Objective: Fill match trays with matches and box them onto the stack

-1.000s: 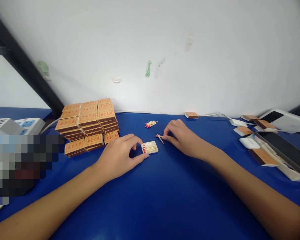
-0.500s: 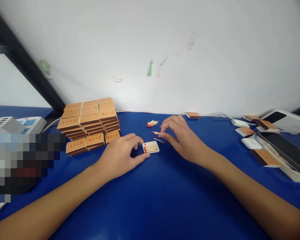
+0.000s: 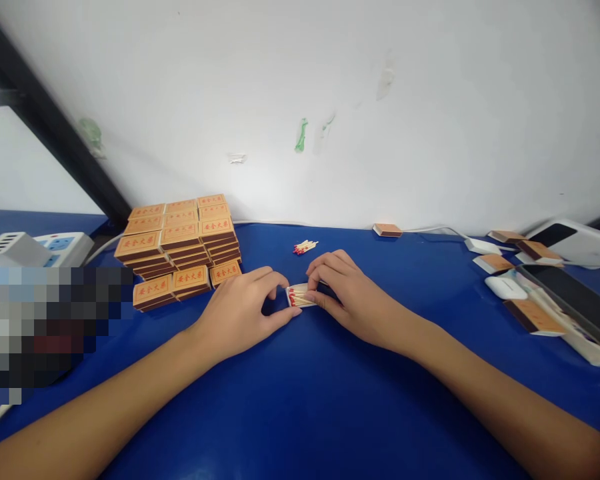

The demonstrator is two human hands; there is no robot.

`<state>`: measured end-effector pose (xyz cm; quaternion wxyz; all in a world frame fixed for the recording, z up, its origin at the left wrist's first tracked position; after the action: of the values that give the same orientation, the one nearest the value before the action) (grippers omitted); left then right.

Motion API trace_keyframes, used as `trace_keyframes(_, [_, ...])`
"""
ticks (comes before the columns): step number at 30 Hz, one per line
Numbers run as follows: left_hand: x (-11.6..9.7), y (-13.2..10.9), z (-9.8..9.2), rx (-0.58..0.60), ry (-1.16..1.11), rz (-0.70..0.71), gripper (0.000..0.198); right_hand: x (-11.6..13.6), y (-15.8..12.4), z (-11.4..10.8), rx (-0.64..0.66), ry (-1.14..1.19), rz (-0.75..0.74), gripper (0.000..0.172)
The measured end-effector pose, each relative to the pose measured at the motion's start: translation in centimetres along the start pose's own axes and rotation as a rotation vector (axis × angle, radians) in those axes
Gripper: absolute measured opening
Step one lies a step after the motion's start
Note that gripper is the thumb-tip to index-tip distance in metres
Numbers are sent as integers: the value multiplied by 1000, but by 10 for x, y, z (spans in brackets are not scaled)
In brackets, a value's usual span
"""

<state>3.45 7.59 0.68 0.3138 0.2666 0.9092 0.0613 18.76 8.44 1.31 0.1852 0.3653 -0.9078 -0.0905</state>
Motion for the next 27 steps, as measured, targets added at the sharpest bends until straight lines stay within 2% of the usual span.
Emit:
trace_keyframes(8, [1, -1, 0, 13, -4, -13, 26, -2, 1, -9, -25, -17, -29, 10])
trace_keyframes(13, [2, -1, 0, 10, -2, -11, 26, -24, 2, -19, -83, -98, 47, 11])
trace_keyframes(19, [1, -1, 1, 14, -2, -11, 26, -39, 1, -8, -54, -155, 92, 11])
trace_keyframes(27, [2, -2, 2, 15, 6, -14, 25, -30, 2, -1, -4, -99, 79, 6])
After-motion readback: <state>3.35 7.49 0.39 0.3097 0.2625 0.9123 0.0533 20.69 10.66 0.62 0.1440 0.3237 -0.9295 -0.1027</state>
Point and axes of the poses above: each hand's wrist, its own y-axis towards the middle knuckle, its own z-axis out of the palm, x = y × z, the point moved 8 cm from there along y, towards the middle knuckle, and after that the axes turned 9 degrees about -y, right-handed, at the moved point
